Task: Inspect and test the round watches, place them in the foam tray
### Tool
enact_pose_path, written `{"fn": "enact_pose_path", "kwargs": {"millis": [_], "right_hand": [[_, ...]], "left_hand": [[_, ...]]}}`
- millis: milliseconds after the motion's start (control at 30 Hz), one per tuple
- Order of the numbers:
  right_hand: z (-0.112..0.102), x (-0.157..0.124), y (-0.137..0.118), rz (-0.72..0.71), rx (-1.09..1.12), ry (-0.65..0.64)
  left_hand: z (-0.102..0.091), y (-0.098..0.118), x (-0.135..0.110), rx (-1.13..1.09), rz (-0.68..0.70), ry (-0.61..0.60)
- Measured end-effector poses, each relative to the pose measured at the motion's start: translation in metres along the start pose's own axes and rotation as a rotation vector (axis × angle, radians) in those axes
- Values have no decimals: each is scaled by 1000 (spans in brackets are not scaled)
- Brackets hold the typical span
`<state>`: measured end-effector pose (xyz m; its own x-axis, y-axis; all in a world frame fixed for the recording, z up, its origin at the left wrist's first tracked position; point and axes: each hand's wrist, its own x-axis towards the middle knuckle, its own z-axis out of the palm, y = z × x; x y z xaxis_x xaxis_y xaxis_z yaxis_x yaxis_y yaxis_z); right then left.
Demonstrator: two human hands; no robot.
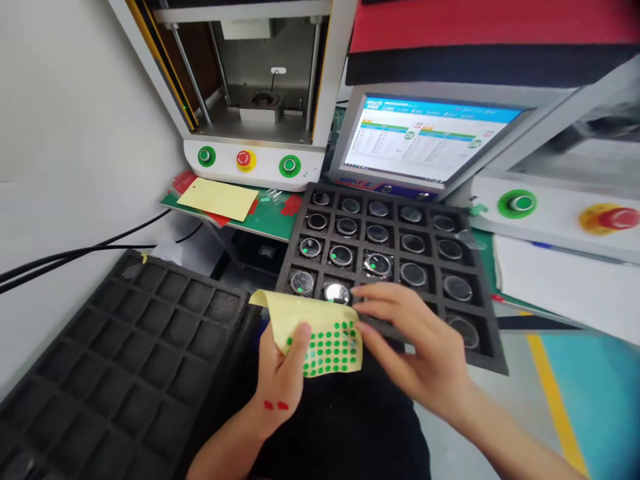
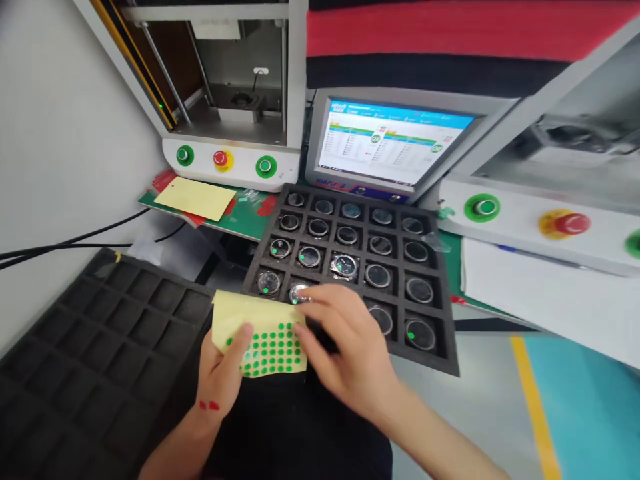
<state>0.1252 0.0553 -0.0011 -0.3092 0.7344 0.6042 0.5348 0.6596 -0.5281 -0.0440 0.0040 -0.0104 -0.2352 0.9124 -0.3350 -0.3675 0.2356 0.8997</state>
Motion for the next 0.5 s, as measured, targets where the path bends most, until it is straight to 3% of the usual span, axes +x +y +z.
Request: {"fn": "enact_pose_path", "kwargs": {"millis": [67, 167, 300, 500], "right_hand": [[1, -7, -18, -91, 47, -71], [5, -14, -24, -87, 49, -58], [2, -19, -20, -63, 36, -13], [-10, -24, -25, 17, 29, -81]], "left_hand": [[-1, -2, -2, 16, 29, -88], [0, -4, -5, 55, 71, -154], [1, -6, -8, 68, 61, -189], [-2, -8, -11, 196, 94, -170]]}}
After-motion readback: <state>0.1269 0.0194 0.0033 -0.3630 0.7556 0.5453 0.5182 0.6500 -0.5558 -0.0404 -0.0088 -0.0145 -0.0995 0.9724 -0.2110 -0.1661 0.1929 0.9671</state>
